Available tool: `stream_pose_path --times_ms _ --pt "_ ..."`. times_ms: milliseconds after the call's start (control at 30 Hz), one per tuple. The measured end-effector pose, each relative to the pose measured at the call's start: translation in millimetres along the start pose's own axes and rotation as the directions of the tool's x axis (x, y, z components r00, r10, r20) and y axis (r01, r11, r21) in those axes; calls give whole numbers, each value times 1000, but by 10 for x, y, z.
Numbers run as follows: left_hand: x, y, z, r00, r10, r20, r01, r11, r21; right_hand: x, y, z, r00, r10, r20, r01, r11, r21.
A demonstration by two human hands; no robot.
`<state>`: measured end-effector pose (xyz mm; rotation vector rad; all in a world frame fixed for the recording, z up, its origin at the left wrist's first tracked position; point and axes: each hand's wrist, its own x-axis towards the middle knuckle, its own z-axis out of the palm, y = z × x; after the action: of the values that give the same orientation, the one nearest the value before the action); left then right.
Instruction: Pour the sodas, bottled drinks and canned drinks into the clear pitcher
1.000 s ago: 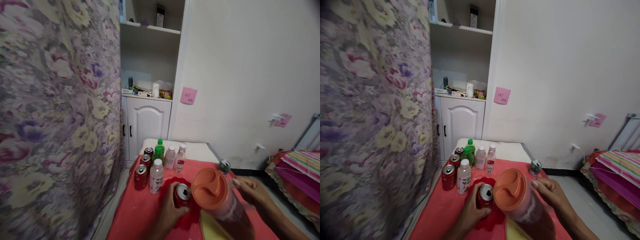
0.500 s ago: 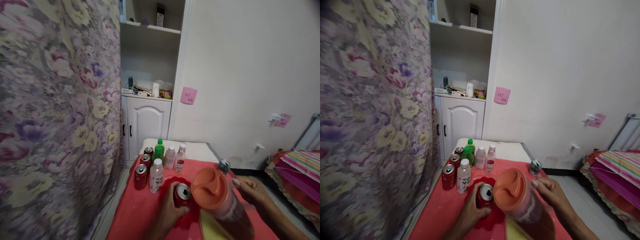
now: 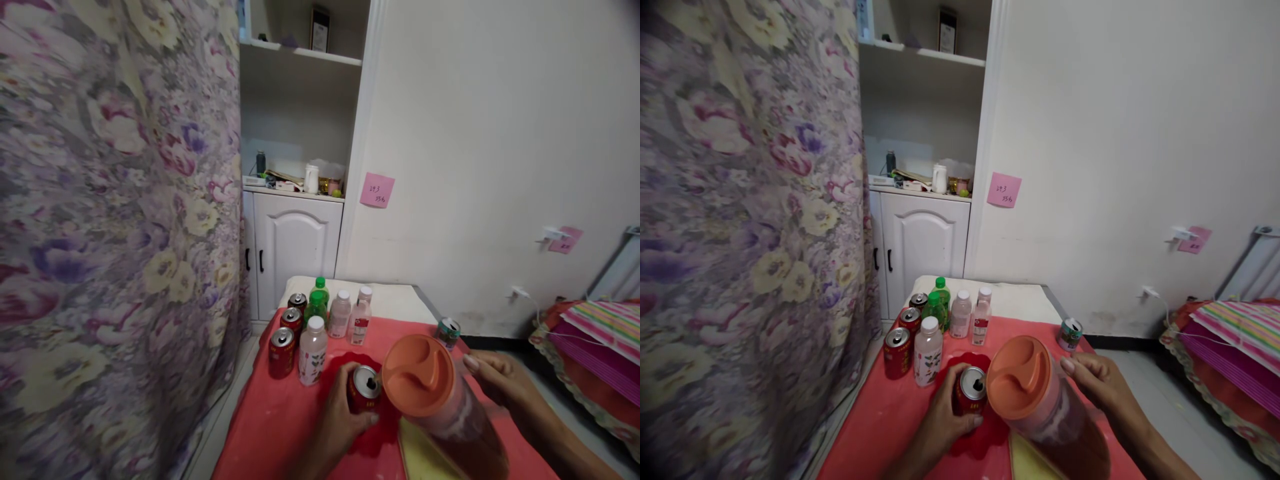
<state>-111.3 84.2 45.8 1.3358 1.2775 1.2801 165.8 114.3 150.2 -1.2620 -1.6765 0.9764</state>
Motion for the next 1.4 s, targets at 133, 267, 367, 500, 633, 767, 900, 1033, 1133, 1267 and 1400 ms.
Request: stream_pose_path --times_ms 133,267,367,500,633,767,900,1033,1133,1267,1400 --pt "-18 41 1 1000 -10 4 10 1000 -9 -2 2 -4 1000 3 -2 -3 1000 -9" --pt "-21 70 0 1000 -17 0 17 1000 -12 1 -2 -3 1000 -7 -6 7 1000 -12" --pt "-7 40 -2 1000 -5 6 5 1000 -16 0 -17 -3 1000 -12 -4 12 999 -30" --pt "5 -15 -3 1000 16 6 -15 1000 -12 -3 -17 -7 1000 2 -3 -2 1000 -24" --pt "0 -18 -4 1000 13 14 -13 1000 -10 2 16 -17 1000 -10 1 10 1000 0" --pt "3 7 -8 1000 3 10 -3 1000 -10 8 35 -18 1000 -24 1 24 1000 9" --pt "0 28 -14 1000 9 14 -9 1000 -17 6 16 -10 1000 -16 -5 16 1000 1" --pt "-12 41 -8 1000 -7 10 8 999 -33 -2 -18 4 1000 -5 -10 5 1000 -3" --pt "-11 46 -4 1000 -9 8 9 999 -32 -12 -39 12 1000 22 -16 -22 1000 -5" --pt "-3 37 -4 1000 7 15 -7 999 -40 -18 -47 13 1000 15 -9 -15 1000 -12" --pt "-3 22 -1 1000 14 0 -14 1000 -19 -13 -51 9 1000 5 0 -5 1000 -14"
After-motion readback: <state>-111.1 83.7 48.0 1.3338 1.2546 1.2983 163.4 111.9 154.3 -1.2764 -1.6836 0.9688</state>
